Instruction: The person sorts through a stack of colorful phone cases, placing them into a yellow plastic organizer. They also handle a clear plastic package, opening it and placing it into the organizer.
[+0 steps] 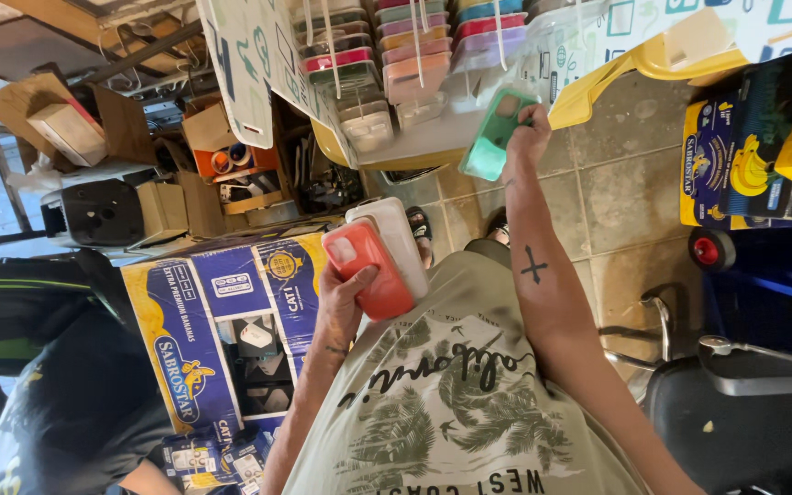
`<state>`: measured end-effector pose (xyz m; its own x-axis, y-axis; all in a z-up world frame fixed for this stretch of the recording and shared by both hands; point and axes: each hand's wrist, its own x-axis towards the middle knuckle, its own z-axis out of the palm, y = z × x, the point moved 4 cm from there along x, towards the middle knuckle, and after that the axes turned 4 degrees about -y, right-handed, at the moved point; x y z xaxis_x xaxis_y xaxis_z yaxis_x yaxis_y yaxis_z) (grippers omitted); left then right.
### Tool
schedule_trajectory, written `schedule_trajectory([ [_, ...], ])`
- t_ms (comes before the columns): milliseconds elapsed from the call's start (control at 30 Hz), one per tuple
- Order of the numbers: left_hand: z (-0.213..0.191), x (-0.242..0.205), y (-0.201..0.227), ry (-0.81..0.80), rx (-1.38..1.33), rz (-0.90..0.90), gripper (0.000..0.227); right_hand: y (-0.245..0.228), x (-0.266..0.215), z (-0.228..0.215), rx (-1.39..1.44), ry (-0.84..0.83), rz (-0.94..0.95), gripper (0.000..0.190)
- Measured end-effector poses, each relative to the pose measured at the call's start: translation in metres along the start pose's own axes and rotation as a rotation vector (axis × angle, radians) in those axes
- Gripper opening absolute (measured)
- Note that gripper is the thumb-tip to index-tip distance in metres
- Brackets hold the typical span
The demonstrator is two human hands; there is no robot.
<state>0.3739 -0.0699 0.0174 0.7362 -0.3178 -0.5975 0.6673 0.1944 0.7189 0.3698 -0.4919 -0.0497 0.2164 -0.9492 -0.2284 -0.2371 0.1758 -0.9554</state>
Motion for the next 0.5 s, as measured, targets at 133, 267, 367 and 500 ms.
schedule_trajectory([
  [133, -0.018, 0.006, -0.010, 0.025, 0.000, -0.009, 0.045, -0.005, -0.004, -0.001, -0.005, 0.018, -0.032, 0.032],
  [267, -0.021, 0.008, -0.013, 0.025, -0.012, -0.006, 0.046, -0.003, -0.001, -0.004, -0.059, 0.025, -0.044, 0.034],
  [367, -0.012, 0.006, -0.004, 0.021, -0.009, -0.008, 0.047, 0.003, -0.002, -0.006, -0.099, 0.023, -0.030, 0.033],
  [500, -0.022, 0.015, -0.016, 0.013, -0.007, -0.007, 0.046, 0.008, 0.002, -0.008, -0.114, 0.019, -0.028, 0.031],
])
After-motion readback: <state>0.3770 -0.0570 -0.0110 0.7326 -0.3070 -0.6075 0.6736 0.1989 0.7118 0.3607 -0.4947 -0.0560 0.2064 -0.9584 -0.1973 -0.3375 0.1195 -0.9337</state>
